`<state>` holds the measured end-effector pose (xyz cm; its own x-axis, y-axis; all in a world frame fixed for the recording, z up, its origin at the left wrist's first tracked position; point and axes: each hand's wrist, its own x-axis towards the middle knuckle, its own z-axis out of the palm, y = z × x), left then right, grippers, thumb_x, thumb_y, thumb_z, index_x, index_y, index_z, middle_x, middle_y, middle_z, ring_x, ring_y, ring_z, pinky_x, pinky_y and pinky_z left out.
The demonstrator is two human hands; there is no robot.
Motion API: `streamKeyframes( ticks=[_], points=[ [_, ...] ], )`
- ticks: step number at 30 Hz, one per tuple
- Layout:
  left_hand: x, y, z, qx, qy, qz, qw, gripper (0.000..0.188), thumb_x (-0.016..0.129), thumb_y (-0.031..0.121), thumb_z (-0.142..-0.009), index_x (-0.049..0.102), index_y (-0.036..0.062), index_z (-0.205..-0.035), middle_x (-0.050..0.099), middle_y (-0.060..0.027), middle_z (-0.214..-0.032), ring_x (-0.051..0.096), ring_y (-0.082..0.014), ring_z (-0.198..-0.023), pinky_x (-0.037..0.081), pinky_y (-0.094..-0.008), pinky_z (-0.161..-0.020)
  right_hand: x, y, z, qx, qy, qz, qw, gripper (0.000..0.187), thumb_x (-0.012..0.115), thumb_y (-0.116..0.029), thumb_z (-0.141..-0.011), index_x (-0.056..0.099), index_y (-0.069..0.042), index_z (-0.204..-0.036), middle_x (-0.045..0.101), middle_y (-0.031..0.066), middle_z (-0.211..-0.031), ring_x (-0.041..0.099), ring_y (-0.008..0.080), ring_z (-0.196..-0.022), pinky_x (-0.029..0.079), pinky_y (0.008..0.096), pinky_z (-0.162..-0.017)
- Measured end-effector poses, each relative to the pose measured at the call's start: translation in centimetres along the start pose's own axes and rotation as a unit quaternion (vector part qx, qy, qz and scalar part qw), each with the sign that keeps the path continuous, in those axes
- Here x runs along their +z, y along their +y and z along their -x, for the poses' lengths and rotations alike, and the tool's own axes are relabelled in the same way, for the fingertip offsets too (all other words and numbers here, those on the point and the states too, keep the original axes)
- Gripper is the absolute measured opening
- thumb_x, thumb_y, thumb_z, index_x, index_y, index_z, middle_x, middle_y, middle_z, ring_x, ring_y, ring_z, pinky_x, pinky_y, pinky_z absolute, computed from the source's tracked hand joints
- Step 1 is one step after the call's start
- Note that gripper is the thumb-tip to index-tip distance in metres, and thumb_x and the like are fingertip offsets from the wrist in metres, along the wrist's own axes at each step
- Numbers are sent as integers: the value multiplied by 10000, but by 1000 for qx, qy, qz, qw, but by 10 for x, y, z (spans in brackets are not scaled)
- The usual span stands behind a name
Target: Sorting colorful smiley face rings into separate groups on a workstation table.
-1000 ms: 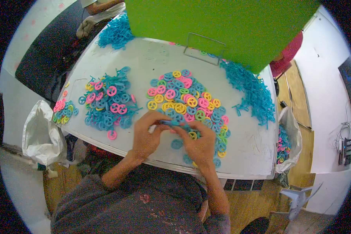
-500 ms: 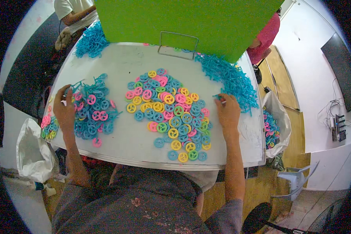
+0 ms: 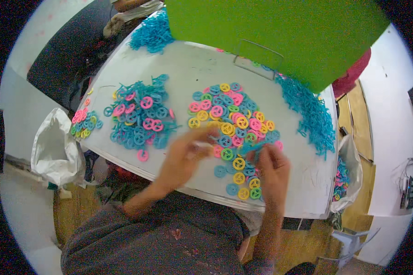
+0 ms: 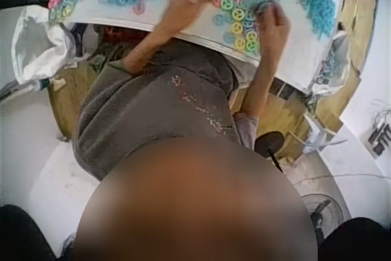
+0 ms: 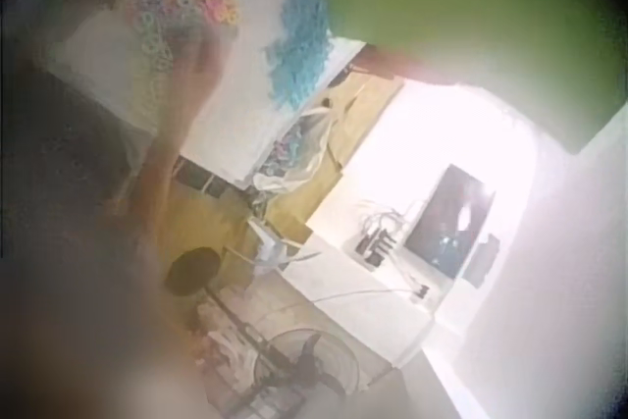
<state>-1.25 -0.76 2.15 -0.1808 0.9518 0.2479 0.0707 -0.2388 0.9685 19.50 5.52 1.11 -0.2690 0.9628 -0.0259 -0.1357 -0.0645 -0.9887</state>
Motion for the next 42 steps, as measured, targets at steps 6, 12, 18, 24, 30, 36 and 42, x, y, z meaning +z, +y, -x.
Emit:
streamKeyframes(
  ticks=[6, 12, 18, 24, 30, 36, 42],
  points=[
    [9, 4, 6, -68, -22, 55, 996, 213, 540, -2, -896, 620, -16, -1093, 640, -94, -937, 619, -150, -804, 504, -274, -670, 39, 11, 13, -25, -38, -88, 995, 167, 527, -93, -945, 562, 5, -1077, 619, 64, -922, 614, 135, -835, 522, 300, -767],
    [-7, -9, -10, -22, 11, -151, 988, 261, 569, 30, -870, 600, 30, -1129, 647, -111, -935, 619, -201, -785, 503, -313, -679, 37, 12, 11, 21, 7, 79, 997, 135, 578, -28, -891, 584, 4, -1022, 637, 50, -845, 624, 120, -768, 513, 260, -727],
    [-38, -55, -77, 45, 60, -567, 820, 212, 595, 29, -817, 594, 37, -1029, 559, -167, -948, 563, -359, -876, 472, -430, -736, 42, 16, 2, -24, 54, 107, 993, 118, 614, -11, -868, 596, 6, -984, 651, 55, -818, 644, 120, -768, 506, 228, -696],
    [-42, -58, -74, 113, 61, -471, 873, 243, 653, -9, -740, 574, -11, -969, 545, -177, -932, 575, -314, -852, 509, -398, -690, 45, 20, -2, -63, 73, 101, 990, 142, 718, -24, -777, 651, -24, -902, 587, -17, -674, 482, 30, -587, 359, 198, -501],
    [-12, -17, -32, -72, -4, 50, 996, 144, 682, 40, -815, 591, -23, -908, 628, -72, -839, 627, -143, -820, 539, -296, -730, 44, 18, -4, -68, 61, 137, 986, 150, 660, 90, -783, 642, 10, -908, 638, 36, -833, 599, 84, -749, 496, 221, -685],
    [-2, -14, -18, -125, -33, 39, 991, 100, 625, 56, -872, 563, -15, -904, 616, -66, -864, 620, -145, -837, 549, -295, -754, 44, 17, 0, -53, 2, 121, 991, 183, 615, 130, -778, 642, 25, -925, 629, 52, -866, 609, 101, -808, 516, 237, -735],
    [-5, -23, -18, -153, -52, 98, 982, 50, 539, 9, -906, 517, -13, -946, 610, -62, -859, 606, -133, -803, 551, -297, -739, 47, 12, 2, -17, -25, 109, 994, 246, 504, 179, -764, 636, 40, -918, 619, 72, -922, 618, 138, -844, 545, 296, -833]
  ],
)
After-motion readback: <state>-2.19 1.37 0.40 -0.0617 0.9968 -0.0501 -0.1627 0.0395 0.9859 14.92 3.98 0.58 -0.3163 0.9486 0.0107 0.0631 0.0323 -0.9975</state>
